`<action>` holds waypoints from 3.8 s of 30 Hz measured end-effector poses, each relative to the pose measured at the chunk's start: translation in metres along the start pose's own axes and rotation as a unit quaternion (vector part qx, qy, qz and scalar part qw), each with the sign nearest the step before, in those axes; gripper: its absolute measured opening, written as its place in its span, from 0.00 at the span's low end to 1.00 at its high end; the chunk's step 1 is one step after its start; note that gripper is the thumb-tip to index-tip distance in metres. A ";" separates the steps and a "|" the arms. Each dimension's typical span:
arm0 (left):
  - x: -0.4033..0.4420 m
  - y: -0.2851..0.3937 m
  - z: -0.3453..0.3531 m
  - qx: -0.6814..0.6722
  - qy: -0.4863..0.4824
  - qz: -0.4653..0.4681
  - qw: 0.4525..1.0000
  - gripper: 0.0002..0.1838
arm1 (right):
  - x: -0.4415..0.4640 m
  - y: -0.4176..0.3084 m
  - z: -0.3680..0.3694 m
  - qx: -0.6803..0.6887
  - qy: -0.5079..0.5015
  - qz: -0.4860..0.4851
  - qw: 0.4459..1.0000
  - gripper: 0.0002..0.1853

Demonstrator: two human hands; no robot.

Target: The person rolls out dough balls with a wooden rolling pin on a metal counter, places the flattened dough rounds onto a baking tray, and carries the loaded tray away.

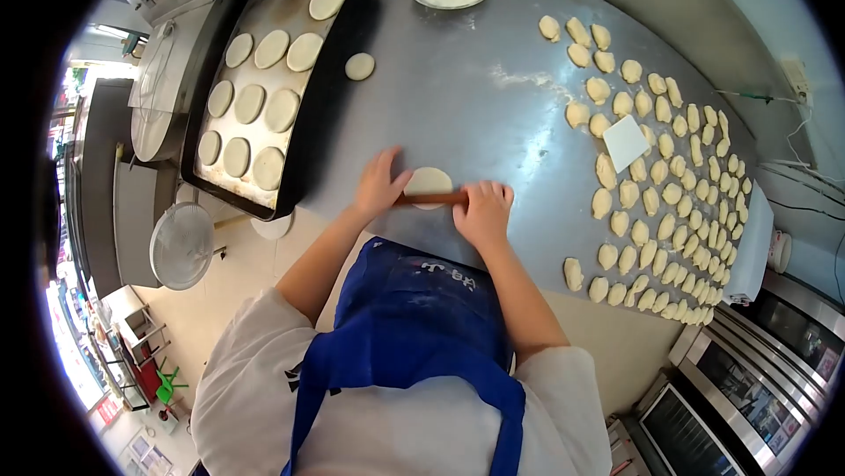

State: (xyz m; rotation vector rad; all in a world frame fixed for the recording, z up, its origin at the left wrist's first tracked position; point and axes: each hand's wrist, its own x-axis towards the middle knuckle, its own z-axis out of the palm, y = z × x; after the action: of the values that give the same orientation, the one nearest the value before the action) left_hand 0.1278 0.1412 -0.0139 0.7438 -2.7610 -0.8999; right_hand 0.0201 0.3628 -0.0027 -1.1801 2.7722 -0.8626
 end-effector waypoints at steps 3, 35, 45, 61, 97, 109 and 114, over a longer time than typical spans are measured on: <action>-0.004 0.009 -0.010 0.112 -0.027 0.031 0.993 0.36 | 0.018 -0.005 0.020 -0.032 0.004 0.019 0.999 0.14; 0.064 0.007 0.038 0.085 -0.040 0.149 0.984 0.22 | 0.070 0.014 0.043 -0.103 -0.034 0.048 0.993 0.33; 0.040 -0.002 0.022 -0.083 -0.186 0.154 0.967 0.15 | -0.078 -0.004 0.018 -0.059 -0.037 -0.049 0.996 0.27; 0.286 -0.156 -0.210 -0.780 0.121 -0.225 0.571 0.26 | -0.056 -0.013 0.013 -0.132 -0.071 0.080 0.985 0.19; -0.076 0.008 0.013 0.103 -0.020 0.064 0.992 0.25 | 0.292 -0.091 0.177 0.003 0.059 -0.053 0.997 0.22; -0.071 0.003 0.016 0.120 -0.015 0.026 0.992 0.25 | 0.096 -0.061 0.035 0.293 -0.224 0.064 0.927 0.17; -0.040 -0.001 0.007 0.120 -0.073 0.057 0.988 0.24 | 0.010 0.002 -0.012 0.164 -0.255 0.091 0.949 0.13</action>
State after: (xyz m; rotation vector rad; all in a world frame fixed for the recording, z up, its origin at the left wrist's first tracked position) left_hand 0.1609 0.1635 -0.0196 0.5653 -3.0430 -0.6314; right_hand 0.0089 0.3634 0.0088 -0.9111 2.1789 -0.8162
